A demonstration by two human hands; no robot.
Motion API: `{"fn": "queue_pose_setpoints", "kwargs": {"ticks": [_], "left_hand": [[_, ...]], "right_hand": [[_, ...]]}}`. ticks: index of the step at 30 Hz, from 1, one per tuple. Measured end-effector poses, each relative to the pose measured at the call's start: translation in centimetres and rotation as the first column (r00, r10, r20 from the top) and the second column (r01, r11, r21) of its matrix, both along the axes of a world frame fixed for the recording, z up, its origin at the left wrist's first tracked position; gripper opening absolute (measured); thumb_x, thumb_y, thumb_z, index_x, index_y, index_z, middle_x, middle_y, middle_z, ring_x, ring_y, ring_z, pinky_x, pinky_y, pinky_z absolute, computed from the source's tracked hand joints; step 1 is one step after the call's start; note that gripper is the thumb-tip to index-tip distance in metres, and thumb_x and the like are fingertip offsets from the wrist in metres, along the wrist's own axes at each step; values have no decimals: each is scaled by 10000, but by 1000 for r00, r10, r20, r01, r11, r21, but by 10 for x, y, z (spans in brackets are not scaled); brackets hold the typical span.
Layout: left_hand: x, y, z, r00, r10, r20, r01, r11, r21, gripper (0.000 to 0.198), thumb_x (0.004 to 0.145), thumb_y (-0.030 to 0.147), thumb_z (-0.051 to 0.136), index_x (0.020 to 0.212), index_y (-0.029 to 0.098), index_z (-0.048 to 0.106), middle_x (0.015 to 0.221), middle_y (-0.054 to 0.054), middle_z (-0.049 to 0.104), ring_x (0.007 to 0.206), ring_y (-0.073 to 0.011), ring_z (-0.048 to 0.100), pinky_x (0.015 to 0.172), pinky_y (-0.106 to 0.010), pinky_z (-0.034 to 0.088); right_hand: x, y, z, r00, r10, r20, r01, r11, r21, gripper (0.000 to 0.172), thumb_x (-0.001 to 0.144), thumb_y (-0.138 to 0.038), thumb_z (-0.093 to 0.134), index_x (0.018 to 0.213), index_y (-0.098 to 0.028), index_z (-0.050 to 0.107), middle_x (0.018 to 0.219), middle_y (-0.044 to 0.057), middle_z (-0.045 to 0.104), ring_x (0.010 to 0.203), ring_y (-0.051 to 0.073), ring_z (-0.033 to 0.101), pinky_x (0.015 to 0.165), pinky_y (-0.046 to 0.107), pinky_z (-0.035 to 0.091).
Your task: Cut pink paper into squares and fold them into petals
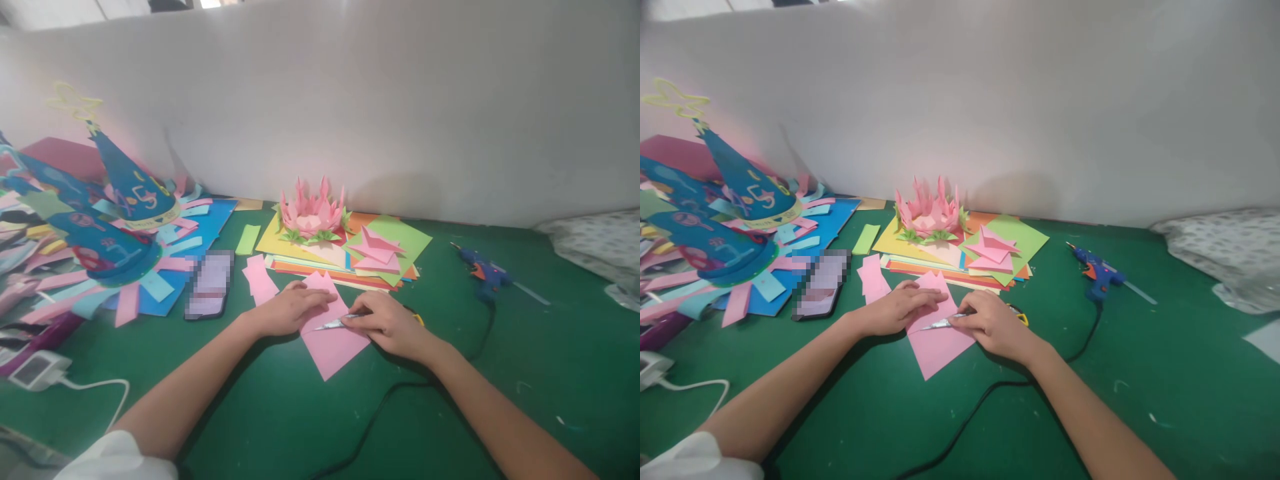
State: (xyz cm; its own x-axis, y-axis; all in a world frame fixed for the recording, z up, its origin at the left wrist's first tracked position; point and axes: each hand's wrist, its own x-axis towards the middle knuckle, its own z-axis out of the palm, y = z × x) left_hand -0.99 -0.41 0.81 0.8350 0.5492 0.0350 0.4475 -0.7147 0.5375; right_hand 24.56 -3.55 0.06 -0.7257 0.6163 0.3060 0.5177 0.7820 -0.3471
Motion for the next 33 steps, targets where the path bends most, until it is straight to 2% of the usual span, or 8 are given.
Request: {"fn": "queue_pose_setpoints", "kwargs": {"ticks": [14, 21, 33], "left_hand": [[0, 0, 0, 1000, 6, -9, -6, 1000, -4, 392, 937, 203, 295, 1309, 294, 380, 1358, -50, 498, 1201, -173, 493, 1050, -410, 209], [0, -1, -1, 1000, -2, -10, 2, 1000, -2, 407, 927, 172, 289, 1304, 293, 382, 1363, -45, 490, 1217, -169, 475, 1045, -408, 214], [0, 0, 0, 1000, 7, 3, -7, 1000, -21, 378, 937, 191, 287, 1270, 302, 428, 1357, -44, 499, 1215, -168, 479, 1058, -421, 210]], "right_hand": [[-4, -2, 1, 1000, -9, 5, 9, 1000, -2, 258, 918, -233, 469, 1059, -278, 680, 923, 79, 603, 833, 187, 517, 722, 345, 408], [-7, -5, 2, 999, 2, 32, 0, 999, -54, 246, 909, -210, 486, 1036, -264, 690, 898, 72, 600, 832, 184, 503, 723, 337, 390], [-4, -3, -1, 999, -46, -21, 46, 999, -8, 260, 925, -257, 460, 1048, -267, 688, 879, 76, 595, 814, 186, 513, 706, 342, 407]]}}
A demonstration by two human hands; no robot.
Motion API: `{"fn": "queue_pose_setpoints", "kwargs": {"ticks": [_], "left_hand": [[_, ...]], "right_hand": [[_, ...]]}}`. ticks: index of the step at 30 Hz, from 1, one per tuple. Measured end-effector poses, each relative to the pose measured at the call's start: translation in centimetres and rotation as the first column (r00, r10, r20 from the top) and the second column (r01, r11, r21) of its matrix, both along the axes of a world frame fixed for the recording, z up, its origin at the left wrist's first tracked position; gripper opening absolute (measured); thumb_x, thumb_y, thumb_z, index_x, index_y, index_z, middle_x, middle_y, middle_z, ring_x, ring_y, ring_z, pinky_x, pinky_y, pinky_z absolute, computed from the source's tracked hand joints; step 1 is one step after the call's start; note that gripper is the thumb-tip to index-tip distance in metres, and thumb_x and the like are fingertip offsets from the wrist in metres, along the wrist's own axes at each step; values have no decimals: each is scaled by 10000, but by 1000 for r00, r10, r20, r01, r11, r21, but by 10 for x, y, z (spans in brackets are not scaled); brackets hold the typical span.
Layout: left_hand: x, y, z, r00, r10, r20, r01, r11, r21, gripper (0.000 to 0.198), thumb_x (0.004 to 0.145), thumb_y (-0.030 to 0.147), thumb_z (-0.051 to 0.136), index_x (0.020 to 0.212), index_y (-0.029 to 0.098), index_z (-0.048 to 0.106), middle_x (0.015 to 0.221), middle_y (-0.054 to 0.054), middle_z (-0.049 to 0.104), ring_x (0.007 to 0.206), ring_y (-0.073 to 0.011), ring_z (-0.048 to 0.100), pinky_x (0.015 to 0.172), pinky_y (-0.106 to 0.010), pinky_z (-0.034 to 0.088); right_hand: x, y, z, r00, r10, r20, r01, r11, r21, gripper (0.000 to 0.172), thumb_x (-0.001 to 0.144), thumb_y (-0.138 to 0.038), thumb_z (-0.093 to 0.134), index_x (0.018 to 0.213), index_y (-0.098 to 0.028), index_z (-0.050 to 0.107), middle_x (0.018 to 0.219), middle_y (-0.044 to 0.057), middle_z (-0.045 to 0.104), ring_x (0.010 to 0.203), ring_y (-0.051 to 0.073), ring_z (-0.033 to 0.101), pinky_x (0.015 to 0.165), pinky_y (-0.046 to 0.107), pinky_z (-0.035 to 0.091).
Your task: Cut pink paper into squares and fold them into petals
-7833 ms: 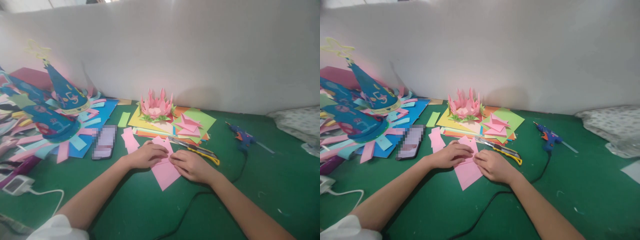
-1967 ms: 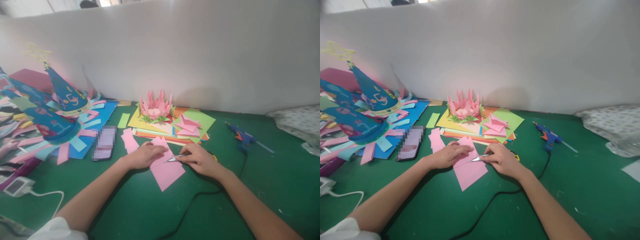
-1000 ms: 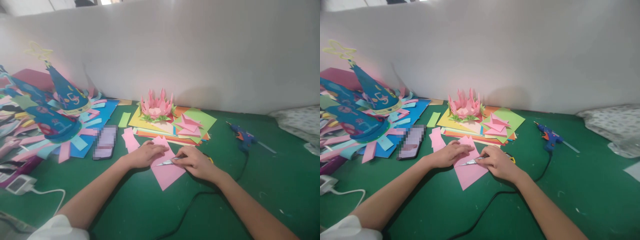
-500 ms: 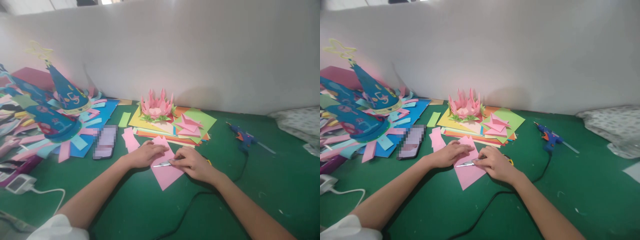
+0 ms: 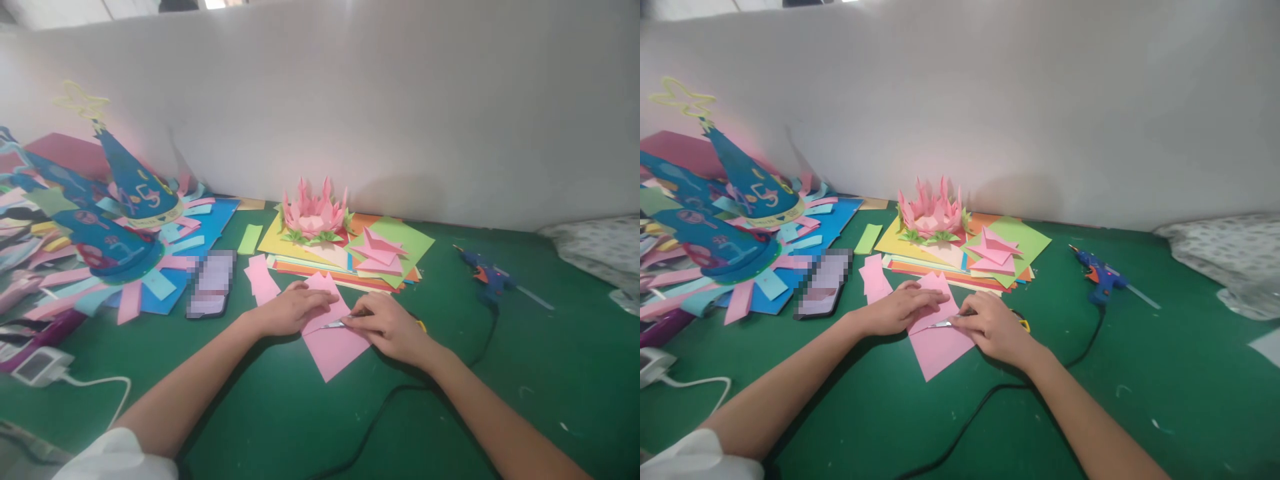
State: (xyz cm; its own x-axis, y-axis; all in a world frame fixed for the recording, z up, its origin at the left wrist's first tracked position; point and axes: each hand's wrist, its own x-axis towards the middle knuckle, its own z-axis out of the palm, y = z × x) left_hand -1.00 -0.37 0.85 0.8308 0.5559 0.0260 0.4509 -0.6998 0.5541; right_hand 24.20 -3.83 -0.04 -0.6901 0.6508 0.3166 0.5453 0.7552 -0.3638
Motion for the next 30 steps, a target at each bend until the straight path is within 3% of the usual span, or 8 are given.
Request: {"fn": "queue_pose_setpoints", "kwargs": {"ticks": [14, 18, 25, 30], "left_hand": [[0, 0, -1, 1000, 3, 7, -3, 1000, 4, 390, 944, 218, 294, 1320, 298, 357, 1356, -50, 499, 1201, -169, 487, 1055, -414, 199], [0, 0, -1, 1000, 0, 16, 0, 1000, 1, 379, 931, 184, 303, 1278, 300, 403, 1363, -41, 492, 1217, -171, 475, 1052, -404, 211], [1, -2, 4, 997, 26, 70, -25, 1000, -11, 304, 858, 260, 501, 1162, 264, 491, 1287, -53, 546, 1176, -209, 499, 1048, -404, 254], [-1, 0, 2, 977, 21, 213, -14, 999, -30, 302, 819, 135, 500, 1105, 229, 528, 1272, -88, 493, 1209, -205, 447, 1001, -355, 373]], "right_hand": [[-14, -7, 6, 996, 77, 48, -75, 996, -39, 267, 933, -232, 441, 1052, -256, 679, 889, 74, 603, 810, 178, 487, 709, 332, 363], [-12, -7, 9, 989, 122, 79, -120, 992, -30, 264, 920, -207, 456, 1046, -278, 677, 891, 70, 606, 841, 182, 505, 739, 341, 368], [3, -2, 12, 998, 64, 11, -64, 998, -15, 264, 889, -195, 470, 1035, -262, 679, 931, 73, 624, 876, 192, 546, 786, 376, 411], [1, 3, 8, 997, -35, -69, 34, 999, -10, 264, 883, -176, 447, 986, -228, 685, 917, 69, 661, 866, 197, 575, 803, 394, 439]]}}
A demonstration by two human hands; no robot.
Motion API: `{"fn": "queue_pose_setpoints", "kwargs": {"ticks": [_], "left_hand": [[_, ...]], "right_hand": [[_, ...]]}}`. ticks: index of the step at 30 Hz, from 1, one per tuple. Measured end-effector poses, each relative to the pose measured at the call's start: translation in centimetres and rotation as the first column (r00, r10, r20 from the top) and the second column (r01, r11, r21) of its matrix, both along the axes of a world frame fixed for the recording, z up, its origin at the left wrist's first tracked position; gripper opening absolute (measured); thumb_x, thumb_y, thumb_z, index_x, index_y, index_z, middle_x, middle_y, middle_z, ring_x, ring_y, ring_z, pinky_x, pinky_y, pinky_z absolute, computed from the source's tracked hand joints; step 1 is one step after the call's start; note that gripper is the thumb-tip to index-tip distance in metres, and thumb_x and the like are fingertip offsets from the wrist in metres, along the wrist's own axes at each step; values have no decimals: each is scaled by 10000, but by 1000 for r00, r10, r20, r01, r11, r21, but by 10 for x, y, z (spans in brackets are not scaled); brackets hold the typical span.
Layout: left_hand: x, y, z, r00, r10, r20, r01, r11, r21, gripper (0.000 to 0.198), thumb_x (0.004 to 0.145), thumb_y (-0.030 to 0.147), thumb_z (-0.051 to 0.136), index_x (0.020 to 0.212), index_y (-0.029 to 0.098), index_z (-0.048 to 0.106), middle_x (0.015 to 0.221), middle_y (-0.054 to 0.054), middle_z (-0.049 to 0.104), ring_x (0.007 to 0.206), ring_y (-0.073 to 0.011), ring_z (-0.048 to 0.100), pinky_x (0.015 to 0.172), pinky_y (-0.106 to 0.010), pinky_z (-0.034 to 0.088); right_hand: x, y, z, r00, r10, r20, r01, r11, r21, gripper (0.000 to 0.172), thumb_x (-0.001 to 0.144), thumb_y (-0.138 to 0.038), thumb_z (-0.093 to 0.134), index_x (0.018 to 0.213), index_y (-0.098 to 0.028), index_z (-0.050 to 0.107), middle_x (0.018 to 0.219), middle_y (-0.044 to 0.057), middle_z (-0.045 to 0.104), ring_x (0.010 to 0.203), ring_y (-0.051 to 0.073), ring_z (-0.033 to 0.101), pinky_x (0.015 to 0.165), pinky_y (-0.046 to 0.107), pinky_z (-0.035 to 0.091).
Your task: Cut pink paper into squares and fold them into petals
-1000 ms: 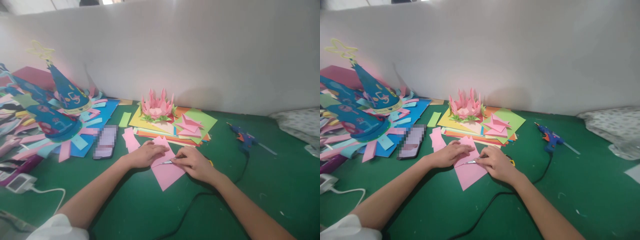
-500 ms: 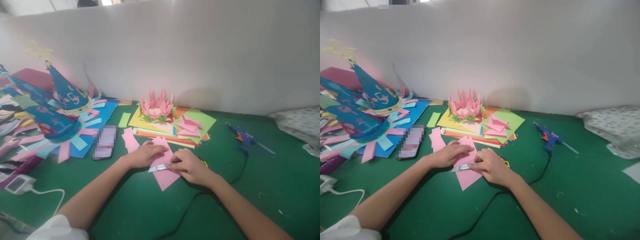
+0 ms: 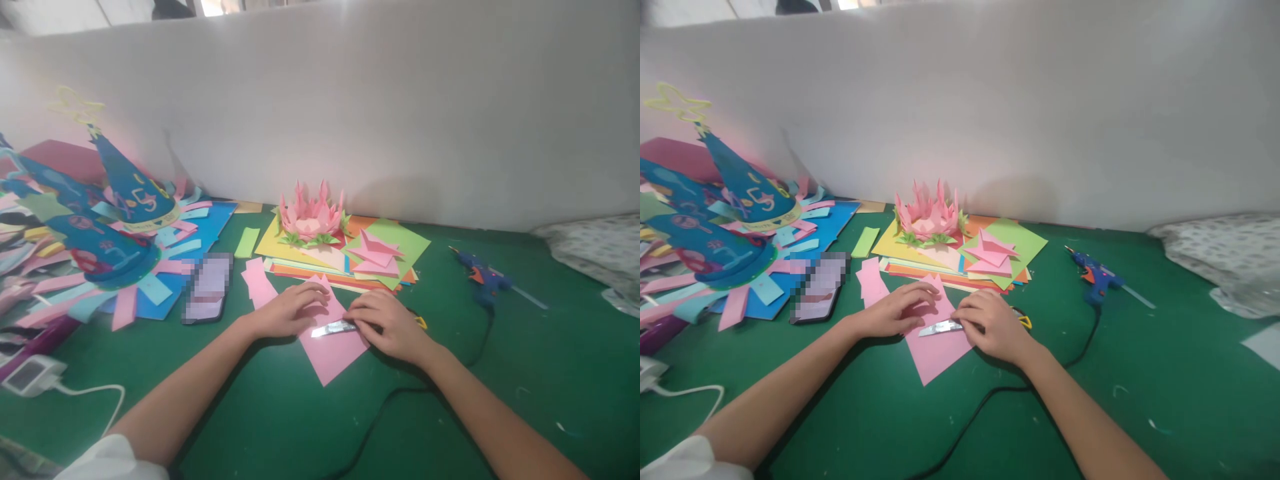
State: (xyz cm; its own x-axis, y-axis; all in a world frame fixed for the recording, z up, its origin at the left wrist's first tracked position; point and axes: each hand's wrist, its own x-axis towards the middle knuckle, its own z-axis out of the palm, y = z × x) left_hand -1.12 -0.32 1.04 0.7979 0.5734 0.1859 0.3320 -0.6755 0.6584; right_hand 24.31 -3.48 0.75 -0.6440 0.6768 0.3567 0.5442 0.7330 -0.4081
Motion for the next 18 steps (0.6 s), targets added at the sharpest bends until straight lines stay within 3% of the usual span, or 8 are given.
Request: {"fn": "queue_pose_setpoints", "kwargs": {"ticks": [5, 9, 12, 15, 18], "left_hand": [[-4, 2, -9, 994, 75, 74, -71, 996, -58, 485, 698, -5, 478, 1136, 203, 509, 1215, -97, 500, 1194, -203, 440, 912, -325, 452], [-3, 2, -14, 978, 201, 49, -196, 977, -89, 369, 742, 58, 489, 1077, 209, 527, 1014, -53, 617, 942, -180, 567, 833, -334, 475], [-3, 5, -15, 934, 334, 127, -327, 942, -72, 294, 804, 142, 468, 1086, 212, 508, 1103, -67, 589, 1015, -182, 549, 879, -337, 449], [-11, 12, -13, 848, 497, 185, -492, 867, -75, 333, 811, 146, 414, 1136, 211, 444, 1039, -51, 586, 941, -160, 561, 825, -307, 456], [-25, 22, -9, 680, 729, 76, -732, 681, 18, 400, 786, 115, 379, 1174, 211, 398, 873, -25, 589, 753, -170, 574, 696, -304, 451]], "right_hand": [[-11, 4, -5, 989, -145, -16, 145, 988, 60, 283, 917, -227, 424, 1088, -225, 649, 1082, 77, 665, 1028, 227, 569, 900, 436, 432], [-22, 3, -8, 976, -176, 128, 166, 982, 86, 304, 922, -262, 432, 1156, -229, 624, 1237, 104, 588, 1118, 256, 528, 921, 457, 428], [-27, 1, -9, 967, -160, 200, 143, 985, 93, 310, 925, -291, 442, 1186, -267, 606, 1292, 103, 541, 1151, 268, 493, 925, 464, 418], [-28, 0, -9, 963, -148, 225, 130, 987, 94, 316, 925, -302, 444, 1204, -284, 590, 1290, 94, 538, 1154, 271, 474, 927, 464, 405], [-28, 0, -9, 964, -147, 219, 129, 987, 95, 302, 918, -276, 453, 1176, -261, 609, 1269, 89, 556, 1147, 269, 471, 937, 465, 389]]}}
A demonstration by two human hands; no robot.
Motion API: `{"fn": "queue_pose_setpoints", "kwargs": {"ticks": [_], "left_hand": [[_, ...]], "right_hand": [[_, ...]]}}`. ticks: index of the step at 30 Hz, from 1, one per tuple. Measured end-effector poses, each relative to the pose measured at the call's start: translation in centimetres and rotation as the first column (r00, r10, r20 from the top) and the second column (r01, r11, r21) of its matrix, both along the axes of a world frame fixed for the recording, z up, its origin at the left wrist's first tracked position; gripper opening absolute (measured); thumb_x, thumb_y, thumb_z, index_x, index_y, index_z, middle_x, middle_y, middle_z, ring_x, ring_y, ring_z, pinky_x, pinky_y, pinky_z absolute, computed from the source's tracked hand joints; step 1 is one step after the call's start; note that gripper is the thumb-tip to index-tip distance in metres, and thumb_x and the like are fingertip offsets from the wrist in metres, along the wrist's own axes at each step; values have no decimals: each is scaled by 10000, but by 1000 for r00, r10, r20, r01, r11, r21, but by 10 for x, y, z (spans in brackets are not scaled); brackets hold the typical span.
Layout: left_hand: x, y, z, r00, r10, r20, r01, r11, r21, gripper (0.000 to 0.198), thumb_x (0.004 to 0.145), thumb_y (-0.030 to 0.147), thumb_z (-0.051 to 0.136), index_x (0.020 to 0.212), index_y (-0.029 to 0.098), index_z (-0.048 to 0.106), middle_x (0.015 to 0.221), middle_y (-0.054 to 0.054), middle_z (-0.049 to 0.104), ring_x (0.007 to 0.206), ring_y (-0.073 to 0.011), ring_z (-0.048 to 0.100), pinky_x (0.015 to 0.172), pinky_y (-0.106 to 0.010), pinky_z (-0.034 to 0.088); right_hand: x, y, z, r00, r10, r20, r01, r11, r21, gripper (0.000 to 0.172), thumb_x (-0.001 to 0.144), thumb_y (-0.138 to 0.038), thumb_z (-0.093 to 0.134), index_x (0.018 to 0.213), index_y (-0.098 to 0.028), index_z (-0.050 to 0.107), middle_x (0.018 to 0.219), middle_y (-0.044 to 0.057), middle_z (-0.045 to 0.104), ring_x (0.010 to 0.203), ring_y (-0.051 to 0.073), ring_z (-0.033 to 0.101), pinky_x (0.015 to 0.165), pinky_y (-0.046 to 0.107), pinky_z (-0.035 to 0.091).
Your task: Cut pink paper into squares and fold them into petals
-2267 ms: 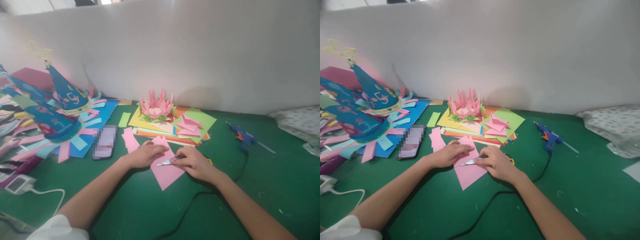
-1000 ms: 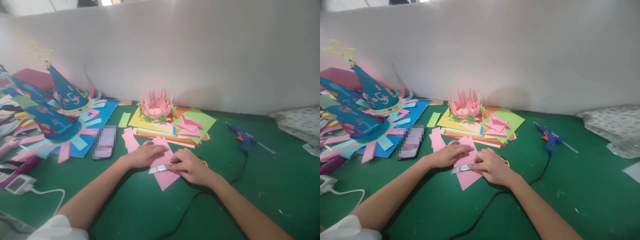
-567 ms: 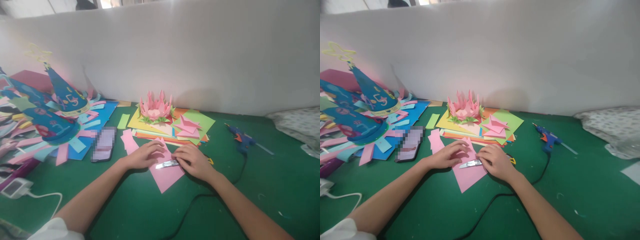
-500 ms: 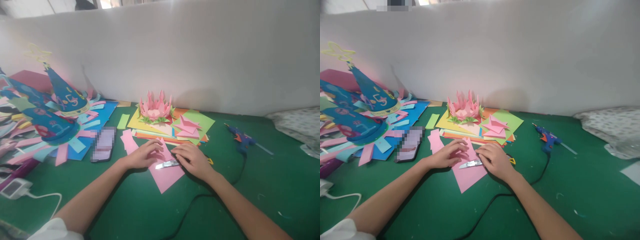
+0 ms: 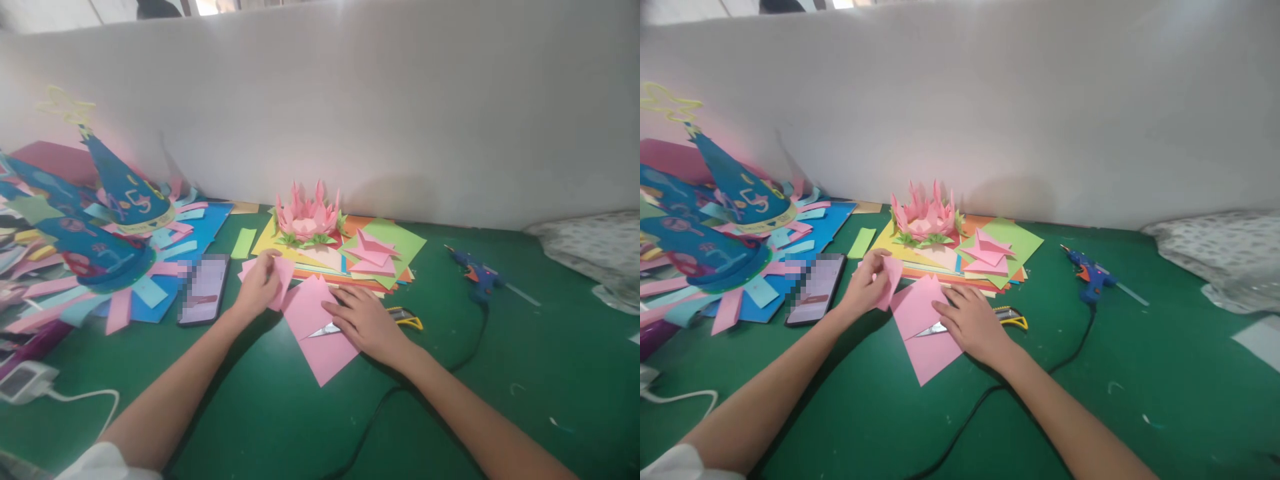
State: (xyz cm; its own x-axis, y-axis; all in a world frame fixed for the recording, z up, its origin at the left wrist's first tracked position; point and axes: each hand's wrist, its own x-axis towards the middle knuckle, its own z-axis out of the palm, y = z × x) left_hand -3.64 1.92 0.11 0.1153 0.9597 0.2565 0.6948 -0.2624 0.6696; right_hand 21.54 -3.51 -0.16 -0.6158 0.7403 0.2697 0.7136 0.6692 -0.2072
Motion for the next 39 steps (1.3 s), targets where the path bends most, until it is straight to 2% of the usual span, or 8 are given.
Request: {"fn": "queue_pose_setpoints", "kwargs": {"ticks": [2, 5, 8, 13, 19, 28, 35, 39], "left_hand": [[-10, 5, 1, 974, 124, -189, -127, 992, -2, 432, 784, 111, 380, 1205, 207, 388, 903, -49, 597, 754, -205, 581, 678, -329, 439], [-18, 6, 2, 870, 164, -464, -142, 986, 83, 357, 794, 123, 404, 1144, 148, 472, 1000, -136, 574, 908, -283, 565, 745, -386, 423], [-14, -1, 2, 799, 292, -525, -186, 951, 245, 306, 829, 188, 424, 1118, 150, 518, 1153, -173, 504, 1021, -331, 498, 831, -453, 382], [17, -16, -1, 917, -11, -399, 83, 983, 164, 193, 873, 268, 434, 973, 200, 584, 1028, -87, 548, 998, -256, 485, 865, -414, 380], [46, -33, -8, 901, -194, -388, 238, 969, 67, 381, 788, 475, 568, 1041, 191, 574, 1047, -88, 554, 978, -268, 483, 834, -420, 398], [47, -31, -18, 955, -265, -135, 273, 961, 42, 559, 773, 268, 602, 1269, 186, 357, 1055, -91, 586, 950, -246, 544, 839, -421, 429], [50, -31, -12, 920, -312, 236, 320, 947, 4, 352, 819, 149, 527, 1144, 213, 409, 834, 0, 582, 779, -134, 586, 743, -279, 479], [47, -29, -12, 922, -288, 260, 289, 957, 35, 221, 862, 208, 500, 1080, 201, 464, 933, -37, 594, 817, -137, 584, 773, -292, 481]], "right_hand": [[0, 0, 0, 1000, 3, -18, -3, 1000, -7, 295, 913, -257, 460, 1163, -248, 617, 1253, 87, 570, 1133, 261, 482, 936, 460, 388], [0, 1, -1, 999, -6, -41, 5, 1000, -25, 285, 910, -254, 466, 1145, -242, 627, 1233, 85, 580, 1108, 252, 498, 927, 448, 394], [0, 1, -3, 998, -37, -56, 35, 999, -34, 278, 906, -257, 477, 1132, -242, 638, 1240, 85, 569, 1105, 254, 495, 931, 443, 392], [0, 0, -2, 998, -40, -56, 38, 999, -25, 294, 915, -270, 460, 1158, -259, 625, 1263, 81, 555, 1110, 254, 491, 927, 442, 399], [-1, 0, 5, 1000, -30, -4, 30, 997, -67, 332, 939, -308, 409, 1226, -282, 575, 1294, 46, 553, 1150, 247, 479, 943, 432, 388], [8, 3, 7, 983, -8, -185, -41, 965, -258, 364, 955, -330, 384, 1309, -344, 471, 1352, -7, 505, 1257, 218, 429, 1029, 453, 334], [9, 5, 9, 961, -46, -273, -48, 943, -330, 284, 923, -325, 454, 1153, -340, 622, 1262, 25, 570, 1159, 225, 510, 974, 428, 406], [12, 8, 5, 922, -93, -377, -50, 934, -352, 299, 925, -300, 430, 1146, -313, 630, 1153, 20, 651, 1125, 218, 536, 977, 438, 403]]}}
